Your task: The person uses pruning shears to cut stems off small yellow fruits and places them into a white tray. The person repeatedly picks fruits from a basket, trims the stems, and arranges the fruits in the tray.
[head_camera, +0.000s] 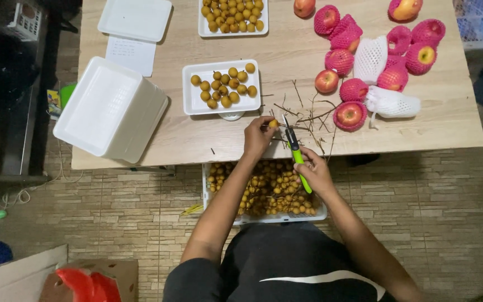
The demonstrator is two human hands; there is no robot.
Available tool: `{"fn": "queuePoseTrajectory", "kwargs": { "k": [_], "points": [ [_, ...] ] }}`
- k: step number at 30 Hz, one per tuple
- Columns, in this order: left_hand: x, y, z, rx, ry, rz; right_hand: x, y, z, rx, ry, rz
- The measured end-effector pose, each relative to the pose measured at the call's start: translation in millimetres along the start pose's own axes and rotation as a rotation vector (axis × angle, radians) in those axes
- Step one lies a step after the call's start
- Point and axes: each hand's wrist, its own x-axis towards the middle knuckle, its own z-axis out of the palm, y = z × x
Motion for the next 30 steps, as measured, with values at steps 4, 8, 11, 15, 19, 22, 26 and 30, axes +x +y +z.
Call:
{"fn": "queuePoseTrajectory", "kwargs": {
  "k": [4, 8, 11, 15, 19, 22, 26, 30],
  "points": [
    [6.7, 1.5, -18.8, 0.028, 0.095, -0.001, 13.7, -2.8, 4.2, -0.156, 0.058, -0.095],
    [21.3, 18.8, -66.7, 0.103, 0.29, 0.067, 33.5, -5.1, 5.8, -0.653, 0.204, -0.2],
    [52.8, 4.1, -112.9, 0.203, 0.463, 0.09, 63.6, 6.5, 0.1, -0.905, 0.292, -0.223],
    [85.2, -3.2, -161.7, 0.353, 0.583, -0.056, 85.9, 15.5, -1.9, -1.217, 0.341, -0.176],
    [106.6, -22.4, -181.4, 0.429, 0.566, -0.099, 82.5, 6.6, 11.2, -1.263, 0.33, -0.241],
    [117.6, -31.2, -187.2, 0.489, 0.544, -0.129, 77.6, 2.5, 22.9, -1.287, 0.331, -0.31],
    [117.2, -25.8, -192.3, 0.504, 0.466, -0.163, 72.1, -1.8, 37.9, -1.233, 0.314, -0.291],
    [123.6, -36.2, -191.6, 0.481, 0.435, -0.12, 57.0, -7.1, 56.6, -1.141, 0.366, -0.37]
  ]
}}
